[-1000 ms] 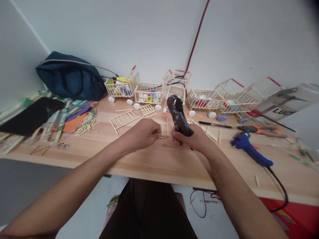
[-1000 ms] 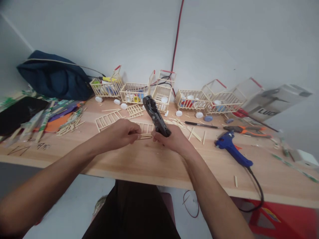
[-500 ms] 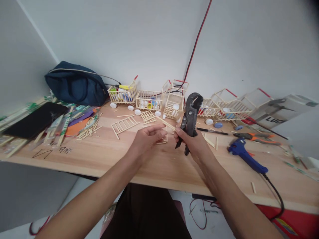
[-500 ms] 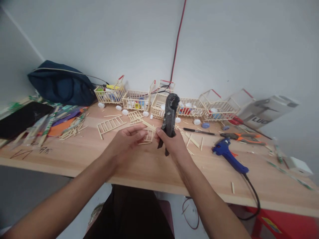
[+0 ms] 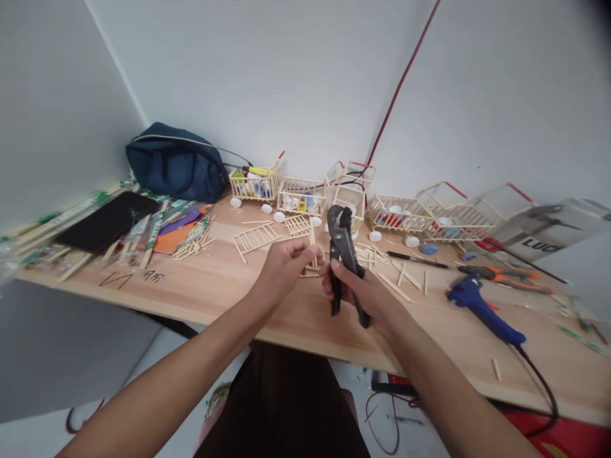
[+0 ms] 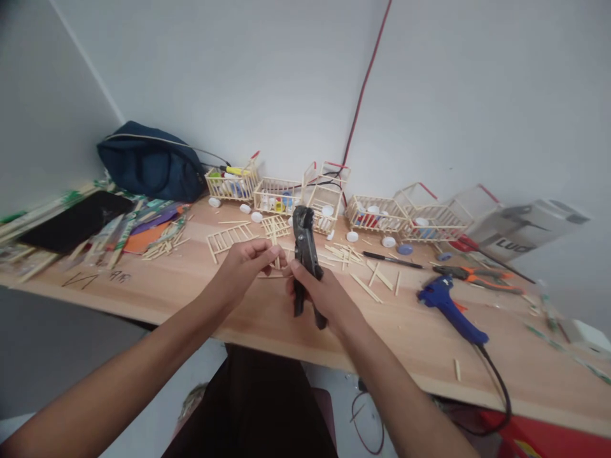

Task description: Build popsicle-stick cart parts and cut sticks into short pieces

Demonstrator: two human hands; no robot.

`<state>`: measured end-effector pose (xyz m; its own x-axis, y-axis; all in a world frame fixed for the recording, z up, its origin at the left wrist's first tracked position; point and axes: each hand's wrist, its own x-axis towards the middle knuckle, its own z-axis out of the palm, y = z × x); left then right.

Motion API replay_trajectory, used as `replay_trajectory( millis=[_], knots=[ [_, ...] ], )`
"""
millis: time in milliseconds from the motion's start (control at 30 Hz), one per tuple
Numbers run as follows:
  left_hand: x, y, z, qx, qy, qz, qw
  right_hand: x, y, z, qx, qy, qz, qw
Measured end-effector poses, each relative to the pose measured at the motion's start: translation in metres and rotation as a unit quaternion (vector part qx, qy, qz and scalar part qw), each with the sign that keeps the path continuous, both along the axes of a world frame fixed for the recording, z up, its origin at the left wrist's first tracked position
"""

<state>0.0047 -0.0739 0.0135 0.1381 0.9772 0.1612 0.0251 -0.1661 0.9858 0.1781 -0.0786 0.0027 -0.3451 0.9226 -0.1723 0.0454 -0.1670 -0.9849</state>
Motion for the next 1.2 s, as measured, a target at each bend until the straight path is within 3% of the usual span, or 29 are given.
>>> replay_trajectory(
  millis=[167,367,600,800,1200],
  knots=[
    [-0.034,-0.004,0.009,0.021,0.113,-0.007,0.993,0.026,0.005,0.013,-0.024,-0.132,0.112,0.985],
    [-0.058,-0.012,0.012,0.064,0.278,0.031,0.958,0.021,0.005,0.016,0.049,-0.238,0.181,0.953],
    [-0.068,-0.022,0.008,0.122,0.367,0.060,0.920,-0.009,0.005,0.016,0.106,-0.294,0.194,0.930],
    [-0.079,-0.029,0.005,0.119,0.420,0.104,0.894,-0.035,0.004,0.012,0.136,-0.310,0.202,0.919],
    [-0.103,-0.036,0.004,0.093,0.574,0.148,0.800,-0.083,0.002,0.016,0.196,-0.371,0.173,0.891]
  ],
)
